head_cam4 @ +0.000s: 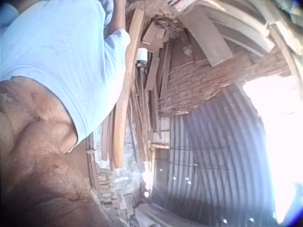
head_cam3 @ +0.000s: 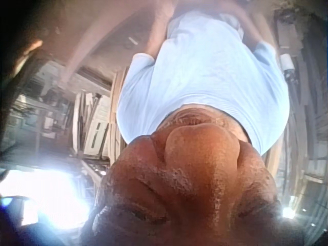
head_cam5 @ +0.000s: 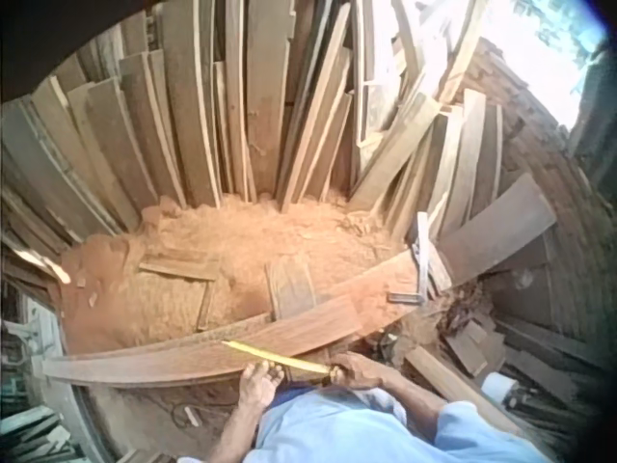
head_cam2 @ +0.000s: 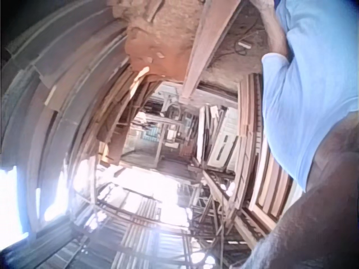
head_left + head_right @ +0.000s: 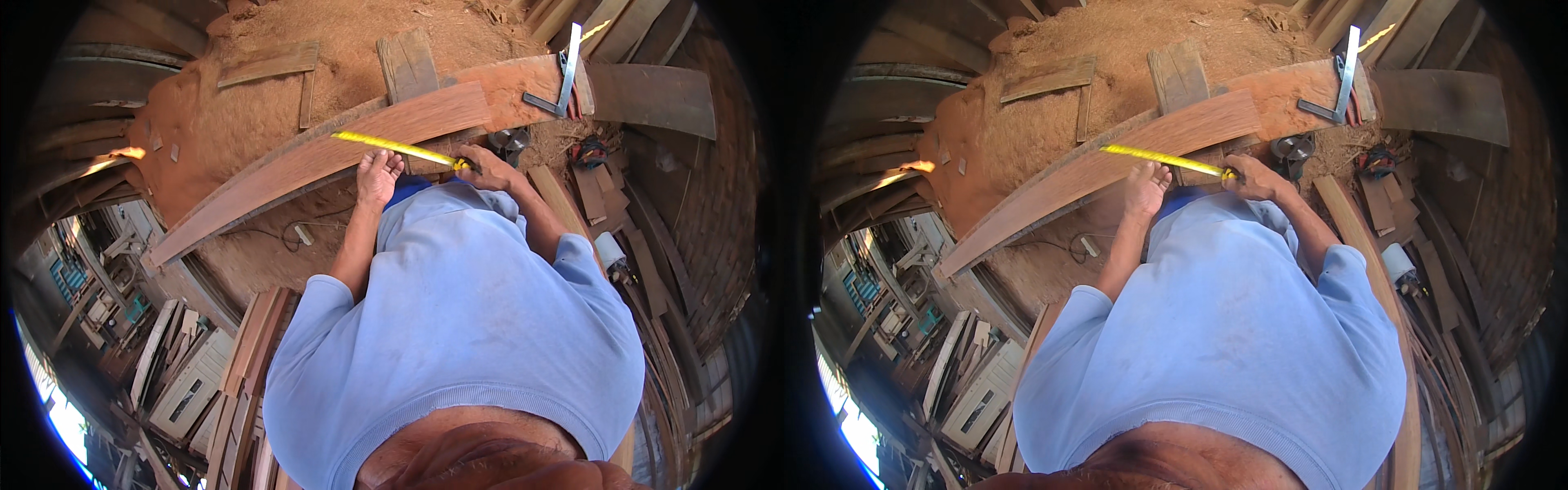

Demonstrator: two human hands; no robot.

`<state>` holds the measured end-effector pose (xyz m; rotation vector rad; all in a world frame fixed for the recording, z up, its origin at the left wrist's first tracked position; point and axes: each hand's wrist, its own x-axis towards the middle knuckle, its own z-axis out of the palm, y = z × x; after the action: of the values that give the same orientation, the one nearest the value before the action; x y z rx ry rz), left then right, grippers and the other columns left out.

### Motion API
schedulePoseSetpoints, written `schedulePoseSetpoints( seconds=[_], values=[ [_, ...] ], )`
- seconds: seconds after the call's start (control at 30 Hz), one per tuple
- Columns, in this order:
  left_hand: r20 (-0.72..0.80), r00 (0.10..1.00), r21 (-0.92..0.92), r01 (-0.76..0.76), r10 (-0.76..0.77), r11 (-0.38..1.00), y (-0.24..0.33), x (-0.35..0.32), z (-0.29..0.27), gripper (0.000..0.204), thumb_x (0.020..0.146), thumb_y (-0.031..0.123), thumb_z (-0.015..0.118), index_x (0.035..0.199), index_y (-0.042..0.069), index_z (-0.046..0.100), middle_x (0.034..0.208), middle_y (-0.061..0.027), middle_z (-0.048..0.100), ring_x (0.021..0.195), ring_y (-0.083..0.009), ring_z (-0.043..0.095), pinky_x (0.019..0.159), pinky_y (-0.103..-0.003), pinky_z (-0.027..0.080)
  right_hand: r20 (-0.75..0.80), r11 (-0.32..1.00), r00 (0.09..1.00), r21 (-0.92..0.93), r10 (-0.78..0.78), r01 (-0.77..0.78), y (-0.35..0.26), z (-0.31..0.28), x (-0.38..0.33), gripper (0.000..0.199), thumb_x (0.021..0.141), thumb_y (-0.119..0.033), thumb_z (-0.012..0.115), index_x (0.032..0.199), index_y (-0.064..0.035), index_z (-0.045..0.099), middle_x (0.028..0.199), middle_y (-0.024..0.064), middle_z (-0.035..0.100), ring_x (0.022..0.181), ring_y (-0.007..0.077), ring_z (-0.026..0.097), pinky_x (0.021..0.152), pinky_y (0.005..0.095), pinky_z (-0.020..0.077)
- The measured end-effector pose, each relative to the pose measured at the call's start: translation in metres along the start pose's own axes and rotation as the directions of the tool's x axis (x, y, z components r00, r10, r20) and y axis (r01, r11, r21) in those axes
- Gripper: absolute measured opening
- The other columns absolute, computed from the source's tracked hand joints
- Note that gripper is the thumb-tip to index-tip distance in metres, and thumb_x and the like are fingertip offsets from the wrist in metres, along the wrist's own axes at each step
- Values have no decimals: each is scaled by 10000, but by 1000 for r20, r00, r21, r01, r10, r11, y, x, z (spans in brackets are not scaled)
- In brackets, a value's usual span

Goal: The person measures and marks a long wooden plank using a tape measure and square, then cuts it with a circular saw. The person repeats the measuring and marking process on the same plank.

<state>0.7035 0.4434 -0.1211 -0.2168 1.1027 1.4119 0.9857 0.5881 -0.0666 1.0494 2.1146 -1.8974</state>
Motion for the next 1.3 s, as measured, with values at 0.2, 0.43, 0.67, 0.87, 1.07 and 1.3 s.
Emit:
schedulePoseSetpoints(
  seconds=[0.2,0.43,0.67,0.87,1.07,1.3],
  values=[
    [-64,993,343,-76,104,936,13,10,28,160,1016,196,694,1104,97,605,964,-50,708,835,-145,699,764,-306,598,-501,990,862,137,79,-10,39,-50,-14,528,927,-260,662,1359,34,587,1097,233,675,1076,312,652,960,402,510],
    [188,911,868,-329,368,371,50,45,35,202,1003,160,671,1157,38,621,1042,-85,693,942,-165,685,838,-318,564,-788,848,608,-255,96,-464,116,-81,49,707,879,-325,740,1444,11,480,1196,340,571,1094,509,551,970,568,467],
    [237,877,967,-171,418,-189,150,115,9,600,896,322,742,1377,2,582,1323,-269,644,1274,-391,610,1076,-484,474,-607,591,794,-632,26,-502,93,-71,57,701,859,-180,662,1534,-165,471,1550,179,459,1371,441,459,1164,554,337],
    [-83,939,890,221,334,-399,205,175,-4,770,886,384,762,1496,20,466,1452,-285,549,1361,-424,535,1110,-502,462,-600,550,799,-659,26,-513,74,-60,53,745,854,-221,666,1566,-218,446,1623,189,385,1444,428,393,1210,571,274],
    [-217,955,889,279,203,-364,209,219,-26,863,888,301,771,1581,34,333,1521,-289,470,1397,-442,493,1161,-528,431,-902,651,432,-314,24,-691,86,-39,48,687,855,-192,673,1520,-171,505,1561,203,453,1393,426,458,1168,519,356],
    [-271,936,817,346,223,-461,221,240,-43,873,854,197,773,1571,-14,322,1551,-320,410,1421,-458,462,1160,-528,442,-954,839,269,-38,131,-543,75,38,30,484,876,-169,712,1340,-65,622,1375,236,594,1288,418,557,1087,509,443]
  ],
)
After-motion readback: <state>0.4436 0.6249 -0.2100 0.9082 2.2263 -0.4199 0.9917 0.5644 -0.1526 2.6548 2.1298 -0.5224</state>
